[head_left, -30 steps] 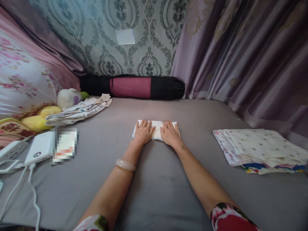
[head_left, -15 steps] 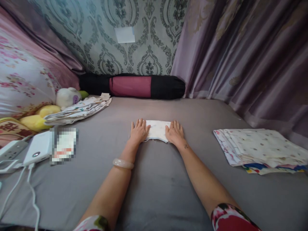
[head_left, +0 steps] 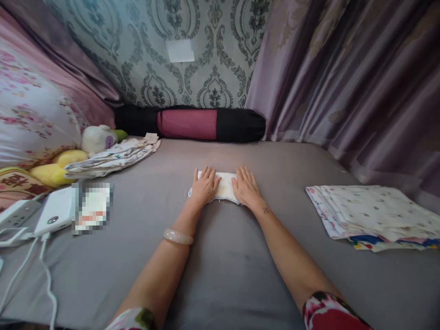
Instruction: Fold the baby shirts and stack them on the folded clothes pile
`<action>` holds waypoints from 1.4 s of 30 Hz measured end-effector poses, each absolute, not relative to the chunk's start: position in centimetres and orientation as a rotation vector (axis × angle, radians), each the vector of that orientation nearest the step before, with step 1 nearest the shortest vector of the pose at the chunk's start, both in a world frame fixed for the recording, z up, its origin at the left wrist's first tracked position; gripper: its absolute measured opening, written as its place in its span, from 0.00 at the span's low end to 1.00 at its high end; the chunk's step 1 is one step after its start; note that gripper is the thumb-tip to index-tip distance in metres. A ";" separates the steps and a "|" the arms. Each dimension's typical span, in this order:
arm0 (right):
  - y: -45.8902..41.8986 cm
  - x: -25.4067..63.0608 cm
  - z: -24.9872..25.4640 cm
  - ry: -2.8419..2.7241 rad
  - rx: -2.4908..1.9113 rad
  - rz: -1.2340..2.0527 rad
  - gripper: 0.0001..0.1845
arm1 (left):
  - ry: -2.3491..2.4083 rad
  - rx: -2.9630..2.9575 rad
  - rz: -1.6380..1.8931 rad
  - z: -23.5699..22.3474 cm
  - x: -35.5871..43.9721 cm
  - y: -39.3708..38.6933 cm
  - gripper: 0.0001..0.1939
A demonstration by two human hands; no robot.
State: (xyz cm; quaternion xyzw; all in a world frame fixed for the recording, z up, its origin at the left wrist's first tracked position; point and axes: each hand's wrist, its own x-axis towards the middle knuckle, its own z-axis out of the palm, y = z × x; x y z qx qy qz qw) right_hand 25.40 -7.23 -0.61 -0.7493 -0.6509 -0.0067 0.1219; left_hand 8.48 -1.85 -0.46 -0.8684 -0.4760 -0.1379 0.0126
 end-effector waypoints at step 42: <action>-5.0 19.9 -1.7 -1.970 -2.104 -0.063 0.28 | -2.269 -2.542 -1.129 -1.1 4.7 2.3 0.22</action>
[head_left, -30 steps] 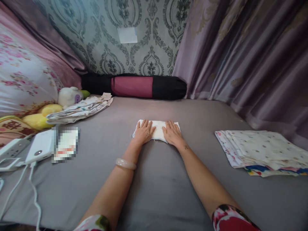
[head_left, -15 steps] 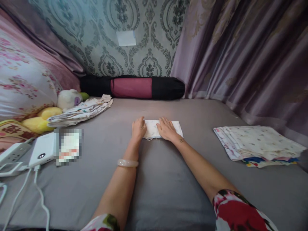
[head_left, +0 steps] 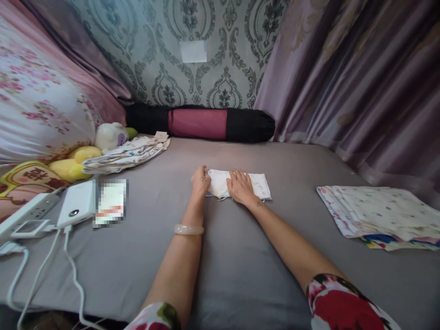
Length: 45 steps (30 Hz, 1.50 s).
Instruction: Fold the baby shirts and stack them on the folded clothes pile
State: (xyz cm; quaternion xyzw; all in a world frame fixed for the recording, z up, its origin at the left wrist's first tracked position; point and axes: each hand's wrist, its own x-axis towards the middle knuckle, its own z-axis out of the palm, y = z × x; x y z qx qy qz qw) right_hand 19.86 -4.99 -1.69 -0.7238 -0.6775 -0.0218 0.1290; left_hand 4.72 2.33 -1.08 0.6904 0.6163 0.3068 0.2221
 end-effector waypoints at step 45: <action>-2.4 11.9 -0.6 -2.153 -2.063 0.202 0.33 | 1.666 1.746 0.944 -0.8 4.0 2.5 0.23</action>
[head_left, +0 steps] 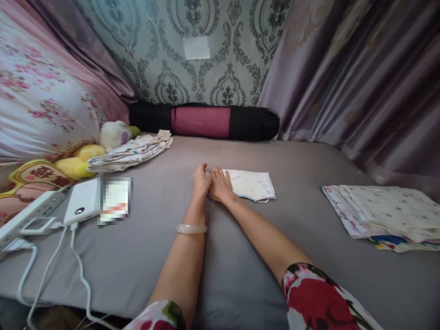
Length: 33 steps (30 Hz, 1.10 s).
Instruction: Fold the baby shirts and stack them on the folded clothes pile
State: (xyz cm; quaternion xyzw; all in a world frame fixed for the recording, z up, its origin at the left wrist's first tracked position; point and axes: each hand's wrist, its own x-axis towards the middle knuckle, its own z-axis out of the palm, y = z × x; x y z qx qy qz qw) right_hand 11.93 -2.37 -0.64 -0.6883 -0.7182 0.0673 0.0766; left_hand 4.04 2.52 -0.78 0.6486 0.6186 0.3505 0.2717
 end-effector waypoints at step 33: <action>-5.4 19.2 0.1 -1.898 -2.070 0.104 0.29 | 1.380 2.311 0.807 -1.6 7.6 0.9 0.21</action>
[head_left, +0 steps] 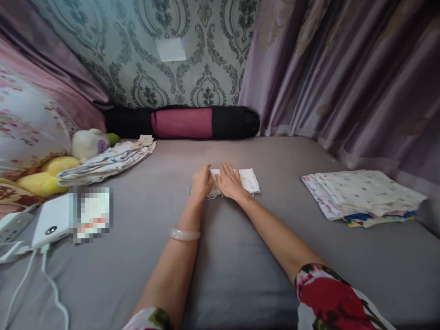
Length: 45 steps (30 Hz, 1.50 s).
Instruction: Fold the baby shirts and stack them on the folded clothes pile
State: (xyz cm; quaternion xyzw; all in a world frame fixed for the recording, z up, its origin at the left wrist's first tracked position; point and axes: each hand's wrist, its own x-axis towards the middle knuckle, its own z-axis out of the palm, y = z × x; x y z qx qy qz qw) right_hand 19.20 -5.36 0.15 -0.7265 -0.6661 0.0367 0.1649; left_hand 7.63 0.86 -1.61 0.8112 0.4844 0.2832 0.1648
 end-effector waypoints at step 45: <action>-7.2 22.7 -1.1 -1.716 -2.337 0.121 0.31 | 1.393 2.661 0.244 -1.6 8.9 -1.4 0.26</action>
